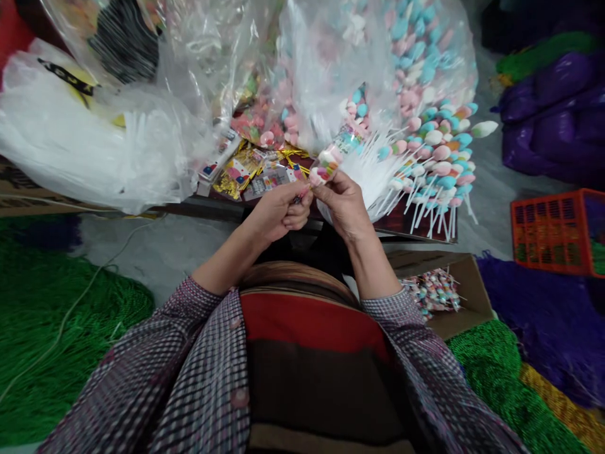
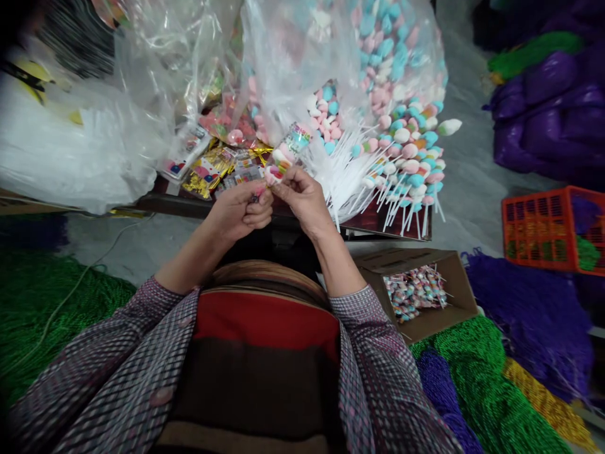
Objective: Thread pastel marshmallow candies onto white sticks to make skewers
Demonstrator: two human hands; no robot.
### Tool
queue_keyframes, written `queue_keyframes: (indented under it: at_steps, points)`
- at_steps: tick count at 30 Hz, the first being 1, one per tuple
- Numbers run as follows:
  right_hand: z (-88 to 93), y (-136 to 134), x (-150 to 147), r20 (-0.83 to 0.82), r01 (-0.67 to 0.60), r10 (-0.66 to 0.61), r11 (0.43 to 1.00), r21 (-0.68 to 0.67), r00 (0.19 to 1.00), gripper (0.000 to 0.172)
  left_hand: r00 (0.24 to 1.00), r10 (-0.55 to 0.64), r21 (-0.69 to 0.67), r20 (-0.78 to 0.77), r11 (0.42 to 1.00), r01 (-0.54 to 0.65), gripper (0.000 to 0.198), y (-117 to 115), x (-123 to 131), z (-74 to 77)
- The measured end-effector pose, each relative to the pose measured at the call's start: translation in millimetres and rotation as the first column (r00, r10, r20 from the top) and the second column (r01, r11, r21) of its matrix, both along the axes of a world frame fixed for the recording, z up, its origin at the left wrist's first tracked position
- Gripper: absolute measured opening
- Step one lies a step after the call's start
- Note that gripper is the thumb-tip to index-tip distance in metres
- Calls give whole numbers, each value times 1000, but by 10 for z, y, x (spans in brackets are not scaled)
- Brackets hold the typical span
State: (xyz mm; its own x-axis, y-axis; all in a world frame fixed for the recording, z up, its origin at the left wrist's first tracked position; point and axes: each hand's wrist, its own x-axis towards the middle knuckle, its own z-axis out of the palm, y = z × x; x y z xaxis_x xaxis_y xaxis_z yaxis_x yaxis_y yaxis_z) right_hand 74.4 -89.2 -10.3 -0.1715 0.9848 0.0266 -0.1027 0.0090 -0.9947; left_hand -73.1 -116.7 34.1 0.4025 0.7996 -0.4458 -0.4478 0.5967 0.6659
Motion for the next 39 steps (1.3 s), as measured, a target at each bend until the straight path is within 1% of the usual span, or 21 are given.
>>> queue_keyframes:
  at_steps: [3, 5, 6, 8, 10, 12, 14, 17, 19, 20, 22, 23, 24, 25, 26, 29, 31, 34, 36, 38, 39]
  points:
    - [31, 7, 78, -58, -147, 146, 989, -19, 988, 53, 985, -142, -60, 95, 987, 148, 52, -9, -41, 52]
    - [29, 8, 109, -68, -224, 222, 974, -35, 973, 47, 977, -166, -97, 134, 979, 180, 55, -7, -48, 56]
    - [17, 10, 110, -73, -227, 224, 973, -39, 972, 45, 977, -152, -112, 147, 979, 169, 54, -5, -43, 50]
    - [-24, 20, 75, -79, -146, 143, 989, -35, 987, 43, 984, -87, -125, 158, 986, 107, 52, -3, -16, 28]
    - [-74, 33, 6, -62, 0, -2, 1000, -19, 998, 42, 990, -5, -121, 142, 992, 22, 47, -2, 30, 4]
    - [-116, 43, -68, -8, 127, -127, 992, 20, 992, 39, 993, 89, -87, 83, 993, -81, 45, 2, 88, -20]
    - [-138, 43, -116, 60, 207, -214, 973, 104, 975, 36, 983, 183, -18, -12, 983, -183, 45, 16, 147, -60]
    - [-139, 26, -127, 186, 239, -301, 925, 295, 935, 34, 940, 300, 136, -163, 950, -280, 46, 76, 206, -203]
    - [-133, 11, -114, 268, 216, -355, 874, 436, 896, 34, 894, 370, 300, -252, 908, -292, 50, 137, 212, -359]
    - [-132, 5, -108, 290, 198, -378, 844, 498, 879, 35, 858, 415, 412, -301, 868, -276, 53, 168, 205, -444]
    - [-141, 2, -103, 292, 173, -402, 796, 580, 868, 36, 732, 554, 663, -396, 724, -189, 58, 214, 178, -598]
    - [-149, 6, -104, 279, 168, -395, 789, 591, 875, 36, 668, 615, 748, -419, 651, -130, 60, 225, 163, -659]
    - [-159, 12, -105, 261, 169, -376, 799, 577, 889, 35, 622, 656, 800, -428, 595, -77, 61, 228, 148, -706]
    - [-167, 22, -106, 241, 172, -349, 822, 544, 905, 33, 601, 674, 826, -430, 563, -40, 61, 223, 136, -740]
    - [-173, 31, -105, 220, 176, -318, 851, 495, 922, 31, 601, 674, 834, -429, 551, -22, 60, 212, 126, -765]
    - [-147, 44, -85, 175, 178, -247, 925, 337, 953, 24, 631, 642, 832, -436, 554, 12, 56, 174, 103, -804]
    - [-90, 17, -67, 188, 175, -239, 936, 307, 953, 20, 657, 613, 832, -438, 554, 38, 53, 175, 85, -797]
    - [8, -73, -60, 248, 158, -273, 902, 401, 930, 16, 777, 509, 832, -371, 554, 34, 51, 225, 49, -657]
    - [45, -129, -70, 279, 138, -299, 867, 479, 912, 14, 854, 433, 820, -289, 573, -13, 53, 244, 21, -451]
    - [58, -141, -76, 300, 121, -312, 847, 518, 901, 14, 900, 394, 800, -188, 593, -93, 50, 204, -9, -196]
    - [63, -127, -72, 306, 122, -321, 842, 525, 896, 14, 917, 383, 796, -110, 587, -150, 48, 156, -23, -76]
